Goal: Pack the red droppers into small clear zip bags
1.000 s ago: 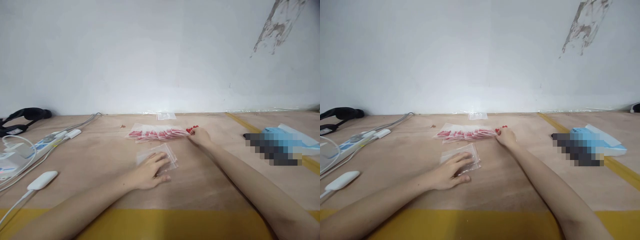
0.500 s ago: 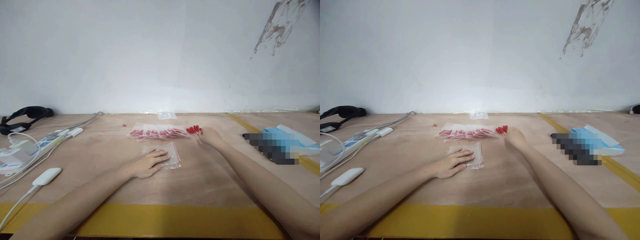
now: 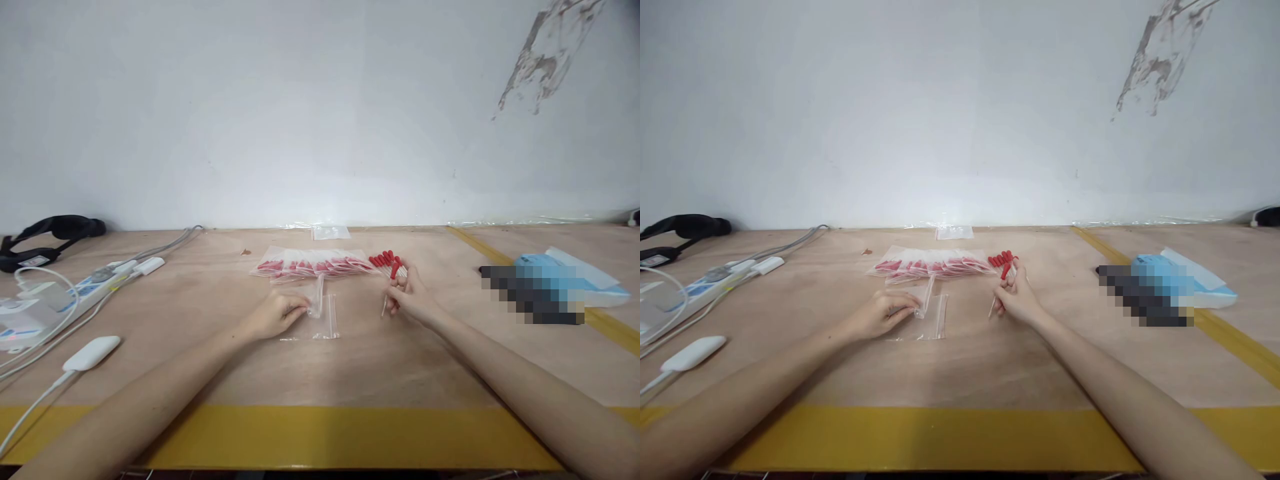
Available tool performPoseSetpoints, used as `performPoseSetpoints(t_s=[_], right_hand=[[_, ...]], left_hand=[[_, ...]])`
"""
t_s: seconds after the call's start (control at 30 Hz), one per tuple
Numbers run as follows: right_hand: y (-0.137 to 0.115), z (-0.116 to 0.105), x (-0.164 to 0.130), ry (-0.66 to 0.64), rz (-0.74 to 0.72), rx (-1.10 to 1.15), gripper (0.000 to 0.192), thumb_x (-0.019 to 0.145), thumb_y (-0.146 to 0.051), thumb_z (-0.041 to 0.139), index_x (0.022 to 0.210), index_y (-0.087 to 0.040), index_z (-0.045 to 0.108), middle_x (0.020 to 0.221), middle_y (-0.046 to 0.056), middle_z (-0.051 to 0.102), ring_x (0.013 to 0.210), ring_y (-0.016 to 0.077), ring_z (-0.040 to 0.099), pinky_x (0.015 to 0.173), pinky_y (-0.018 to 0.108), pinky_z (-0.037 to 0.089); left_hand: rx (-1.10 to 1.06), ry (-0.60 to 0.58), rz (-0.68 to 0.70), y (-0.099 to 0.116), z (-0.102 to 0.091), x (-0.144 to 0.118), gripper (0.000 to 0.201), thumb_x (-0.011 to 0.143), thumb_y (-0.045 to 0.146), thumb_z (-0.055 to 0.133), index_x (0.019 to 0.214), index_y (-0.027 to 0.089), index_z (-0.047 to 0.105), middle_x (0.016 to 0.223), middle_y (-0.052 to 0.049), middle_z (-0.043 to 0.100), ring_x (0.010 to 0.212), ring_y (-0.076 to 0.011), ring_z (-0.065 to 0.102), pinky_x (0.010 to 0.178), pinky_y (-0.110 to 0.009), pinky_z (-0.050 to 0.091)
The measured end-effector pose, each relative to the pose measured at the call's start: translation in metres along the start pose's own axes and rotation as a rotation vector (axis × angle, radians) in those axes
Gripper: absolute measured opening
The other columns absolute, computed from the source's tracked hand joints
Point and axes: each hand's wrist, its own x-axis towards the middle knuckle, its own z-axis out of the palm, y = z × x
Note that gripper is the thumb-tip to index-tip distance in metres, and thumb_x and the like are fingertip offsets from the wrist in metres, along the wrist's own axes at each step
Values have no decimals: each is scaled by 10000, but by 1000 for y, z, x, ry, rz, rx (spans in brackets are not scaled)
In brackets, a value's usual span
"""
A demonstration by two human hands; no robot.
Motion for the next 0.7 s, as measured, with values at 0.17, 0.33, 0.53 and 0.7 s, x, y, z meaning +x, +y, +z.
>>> performPoseSetpoints(t_s=[0.17, 0.33, 0.53, 0.7], right_hand=[[2, -4, 2, 80, 35, 118, 761, 583, -236, 620, 1209, -211, 189, 575, -101, 485, 430, 97, 521, 391, 220, 459], [14, -11, 8, 197, 37, 167, 684, 564, -261, 652, 1102, -231, 230, 571, -96, 530, 424, 94, 518, 398, 216, 461], [14, -12, 7, 276, 24, 202, 520, 623, -357, 603, 986, -247, 247, 581, -90, 540, 439, 93, 533, 424, 220, 479], [19, -4, 6, 260, -1, 231, 498, 635, -371, 612, 944, -248, 240, 584, -90, 536, 484, 105, 569, 479, 242, 513]], left_hand=[[9, 81, 124, 25, 17, 21, 250, 882, 232, 401, 983, 173, 621, 1044, -49, 633, 982, -154, 578, 882, -283, 440], [110, -113, 169, 36, 46, 39, 355, 883, 355, 422, 1185, 193, 517, 1301, -87, 445, 1222, -224, 378, 1035, -408, 261], [86, -209, 51, 23, 43, 23, 428, 908, 408, 345, 1301, 243, 382, 1381, -72, 331, 1275, -229, 289, 1047, -440, 213], [70, -197, 54, 20, 31, 10, 415, 897, 402, 381, 1281, 248, 415, 1375, -62, 344, 1270, -222, 296, 1046, -412, 233]])
